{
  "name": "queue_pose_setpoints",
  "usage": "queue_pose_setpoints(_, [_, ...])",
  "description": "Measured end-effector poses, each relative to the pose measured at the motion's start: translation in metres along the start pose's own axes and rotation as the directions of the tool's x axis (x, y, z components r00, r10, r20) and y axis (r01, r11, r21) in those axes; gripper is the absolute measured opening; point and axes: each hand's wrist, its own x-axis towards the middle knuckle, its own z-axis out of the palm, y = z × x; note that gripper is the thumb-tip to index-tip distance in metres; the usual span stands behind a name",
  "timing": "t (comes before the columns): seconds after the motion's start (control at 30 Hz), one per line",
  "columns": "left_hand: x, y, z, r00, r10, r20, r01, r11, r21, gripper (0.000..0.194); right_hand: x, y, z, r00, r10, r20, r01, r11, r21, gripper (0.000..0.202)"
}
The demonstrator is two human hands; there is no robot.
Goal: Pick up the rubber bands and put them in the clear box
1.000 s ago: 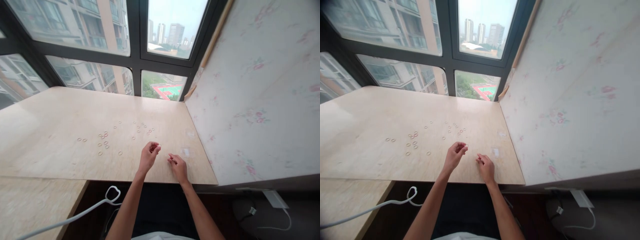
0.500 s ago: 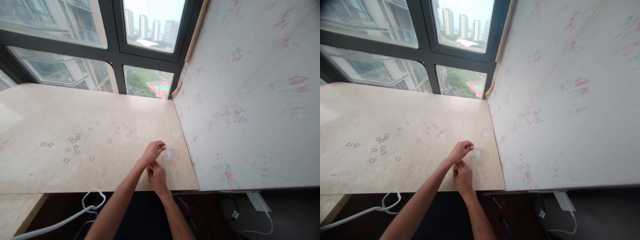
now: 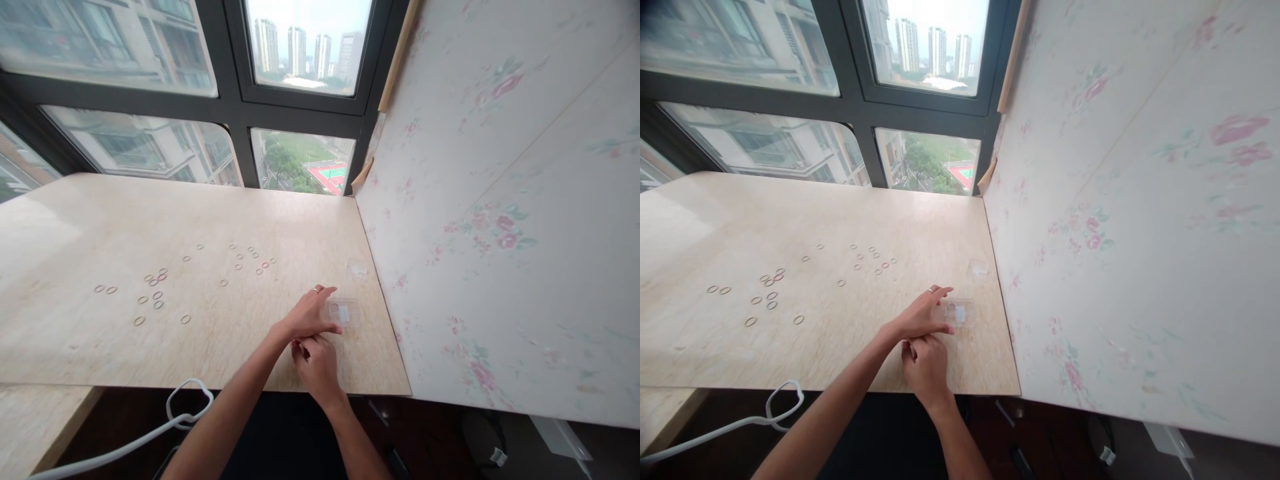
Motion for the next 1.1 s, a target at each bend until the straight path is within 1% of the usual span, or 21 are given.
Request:
queue_pose_setpoints(0.07, [0.003, 0.000, 0.000, 0.999, 0.019, 0.036, -0.019, 0.999, 0.025, 0.093, 0.000, 0.000, 0.000, 1.000, 0.002, -0.002, -0.002, 1.000, 0.007, 0.019])
queue_pose_setpoints(0.23, [0.012, 0.001, 0.003, 0.995, 0.072, 0.067, -0.074, 0.997, 0.024, 0.082, -0.001, 0.000, 0.001, 1.000, 0.017, -0.014, -0.016, 0.998, 0.060, 0.019])
queue_pose_setpoints(0.33, [0.013, -0.001, 0.006, 0.997, 0.067, 0.050, -0.067, 0.998, -0.004, 0.080, -0.002, 0.001, 0.001, 1.000, 0.021, -0.002, -0.021, 0.997, 0.070, 0.021])
queue_pose_setpoints(0.43, [0.008, -0.006, 0.005, 0.998, 0.055, 0.013, -0.054, 0.996, -0.076, 0.081, -0.002, 0.000, 0.000, 1.000, 0.010, 0.022, -0.012, 0.998, 0.060, 0.023])
queue_pose_setpoints(0.53, [-0.004, -0.014, -0.001, 0.998, 0.053, -0.043, -0.059, 0.987, -0.148, 0.084, -0.001, -0.002, -0.002, 0.999, -0.002, 0.041, -0.002, 0.997, 0.078, 0.023])
queue_pose_setpoints(0.6, [-0.016, -0.022, -0.008, 0.995, 0.027, -0.100, -0.043, 0.986, -0.162, 0.079, -0.001, -0.003, -0.003, 0.998, 0.002, 0.064, -0.010, 0.993, 0.122, 0.023])
queue_pose_setpoints(0.73, [-0.040, -0.046, -0.023, 0.971, -0.055, -0.231, 0.020, 0.988, -0.151, 0.054, -0.004, 0.001, -0.004, 0.993, 0.020, 0.117, -0.042, 0.979, 0.197, 0.023])
queue_pose_setpoints(0.87, [-0.054, -0.070, -0.038, 0.920, -0.139, -0.366, 0.077, 0.981, -0.177, 0.032, 0.002, 0.005, -0.003, 0.989, 0.054, 0.138, -0.086, 0.966, 0.244, 0.023])
queue_pose_setpoints(0.93, [-0.055, -0.079, -0.042, 0.885, -0.182, -0.428, 0.107, 0.975, -0.193, 0.025, 0.012, -0.002, 0.000, 0.989, 0.064, 0.136, -0.098, 0.960, 0.264, 0.025])
queue_pose_setpoints(1.0, [-0.054, -0.084, -0.043, 0.860, -0.205, -0.467, 0.124, 0.972, -0.200, 0.022, 0.028, -0.019, 0.005, 0.991, 0.045, 0.126, -0.080, 0.955, 0.286, 0.025])
queue_pose_setpoints(1.1, [-0.053, -0.089, -0.039, 0.861, -0.192, -0.472, 0.098, 0.971, -0.216, 0.022, 0.057, -0.061, 0.023, 0.991, -0.061, 0.121, 0.016, 0.940, 0.339, 0.023])
